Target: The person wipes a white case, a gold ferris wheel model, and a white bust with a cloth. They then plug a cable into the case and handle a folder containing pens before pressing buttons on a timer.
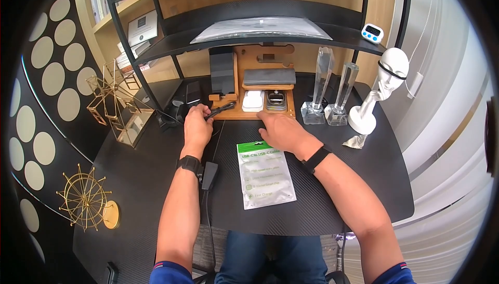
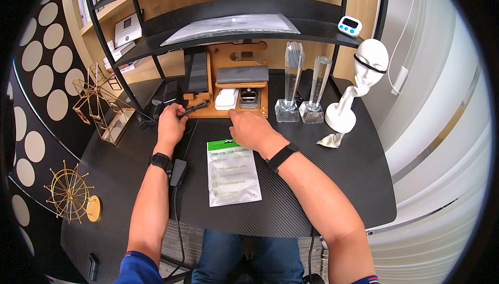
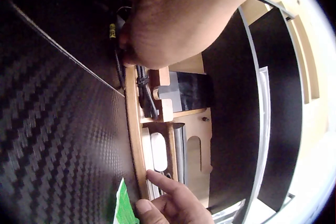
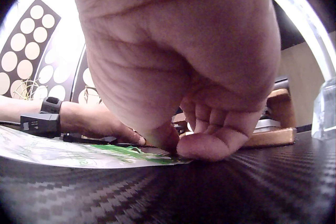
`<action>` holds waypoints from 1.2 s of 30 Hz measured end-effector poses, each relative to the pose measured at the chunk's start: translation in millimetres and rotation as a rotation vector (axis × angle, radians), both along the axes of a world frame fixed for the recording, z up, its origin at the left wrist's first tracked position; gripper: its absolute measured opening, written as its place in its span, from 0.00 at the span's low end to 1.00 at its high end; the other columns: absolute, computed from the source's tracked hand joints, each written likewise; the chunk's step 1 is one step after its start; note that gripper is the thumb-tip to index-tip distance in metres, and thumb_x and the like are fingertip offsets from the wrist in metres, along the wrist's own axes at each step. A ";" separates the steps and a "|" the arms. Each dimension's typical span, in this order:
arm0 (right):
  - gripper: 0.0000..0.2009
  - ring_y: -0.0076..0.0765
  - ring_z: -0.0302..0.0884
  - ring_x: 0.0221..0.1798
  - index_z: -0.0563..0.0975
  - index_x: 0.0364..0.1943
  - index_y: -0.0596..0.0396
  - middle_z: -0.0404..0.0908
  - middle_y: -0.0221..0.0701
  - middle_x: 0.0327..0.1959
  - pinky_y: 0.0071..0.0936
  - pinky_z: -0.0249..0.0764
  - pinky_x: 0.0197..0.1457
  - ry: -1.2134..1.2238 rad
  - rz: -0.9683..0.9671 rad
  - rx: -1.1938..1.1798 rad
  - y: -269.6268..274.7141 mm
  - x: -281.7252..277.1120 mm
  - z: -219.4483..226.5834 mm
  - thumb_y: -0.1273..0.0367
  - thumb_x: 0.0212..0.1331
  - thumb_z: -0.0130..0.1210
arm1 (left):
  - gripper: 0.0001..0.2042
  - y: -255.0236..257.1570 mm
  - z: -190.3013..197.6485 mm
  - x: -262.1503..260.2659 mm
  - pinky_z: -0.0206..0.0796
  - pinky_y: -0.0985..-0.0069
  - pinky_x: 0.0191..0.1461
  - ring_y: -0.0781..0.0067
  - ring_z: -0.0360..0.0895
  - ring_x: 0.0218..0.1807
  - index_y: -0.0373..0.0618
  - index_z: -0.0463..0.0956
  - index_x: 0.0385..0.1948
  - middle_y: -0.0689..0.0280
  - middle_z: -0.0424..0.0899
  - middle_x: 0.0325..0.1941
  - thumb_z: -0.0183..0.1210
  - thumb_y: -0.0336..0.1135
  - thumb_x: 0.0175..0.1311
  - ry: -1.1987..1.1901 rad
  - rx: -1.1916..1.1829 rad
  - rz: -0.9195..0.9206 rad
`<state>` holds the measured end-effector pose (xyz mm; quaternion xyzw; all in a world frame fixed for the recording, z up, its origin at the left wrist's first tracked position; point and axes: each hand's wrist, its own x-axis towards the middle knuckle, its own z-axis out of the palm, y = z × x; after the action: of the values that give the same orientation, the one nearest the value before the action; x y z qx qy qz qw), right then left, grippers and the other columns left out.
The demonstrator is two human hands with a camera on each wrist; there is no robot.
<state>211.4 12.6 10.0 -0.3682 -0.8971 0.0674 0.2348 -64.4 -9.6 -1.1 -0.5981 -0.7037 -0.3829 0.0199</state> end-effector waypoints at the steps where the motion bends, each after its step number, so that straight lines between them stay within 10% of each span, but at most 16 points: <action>1: 0.15 0.65 0.87 0.49 0.78 0.53 0.66 0.88 0.56 0.40 0.56 0.81 0.55 -0.003 -0.002 -0.002 0.4 -0.5 -0.2 0.69 0.69 0.59 | 0.14 0.7 -1.2 -0.3 0.77 0.59 0.58 0.50 0.85 0.52 0.37 0.83 0.46 0.53 0.86 0.47 0.71 0.20 0.58 0.000 0.000 0.000; 13: 0.14 0.65 0.87 0.49 0.78 0.51 0.65 0.88 0.56 0.41 0.56 0.81 0.55 -0.009 -0.006 -0.024 -0.5 -0.4 2.0 0.68 0.68 0.59 | 0.15 -10.0 8.9 17.3 0.76 0.59 0.58 0.50 0.85 0.52 0.37 0.85 0.50 0.53 0.85 0.47 0.70 0.37 0.68 0.059 0.046 -0.127; 20: 0.21 0.66 0.86 0.48 0.75 0.59 0.65 0.87 0.58 0.46 0.56 0.81 0.54 0.220 -0.022 0.007 -0.5 -6.8 13.4 0.66 0.68 0.61 | 0.14 -11.8 15.3 36.9 0.68 0.68 0.41 0.63 0.75 0.35 0.34 0.85 0.47 0.60 0.77 0.36 0.67 0.39 0.74 -0.045 0.103 -0.330; 26: 0.32 0.54 0.88 0.45 0.65 0.75 0.57 0.87 0.46 0.49 0.46 0.82 0.48 0.377 -0.003 0.073 -7.7 -8.4 27.7 0.68 0.68 0.62 | 0.12 -19.6 21.0 54.9 0.68 0.67 0.47 0.61 0.76 0.39 0.36 0.85 0.41 0.58 0.78 0.38 0.65 0.39 0.76 -0.076 -0.022 -0.497; 36: 0.27 0.57 0.87 0.50 0.69 0.72 0.57 0.86 0.50 0.52 0.50 0.81 0.53 0.376 0.142 0.024 -10.5 -10.3 28.2 0.68 0.70 0.60 | 0.13 -11.8 -2.0 51.2 0.71 0.58 0.50 0.46 0.79 0.44 0.35 0.81 0.41 0.52 0.80 0.40 0.60 0.39 0.78 0.053 -0.074 -0.528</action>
<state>201.2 2.1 38.2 -0.2821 -0.8619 0.1405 0.3972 -13.2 -21.4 -3.1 -0.7712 -0.5359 -0.3331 -0.0842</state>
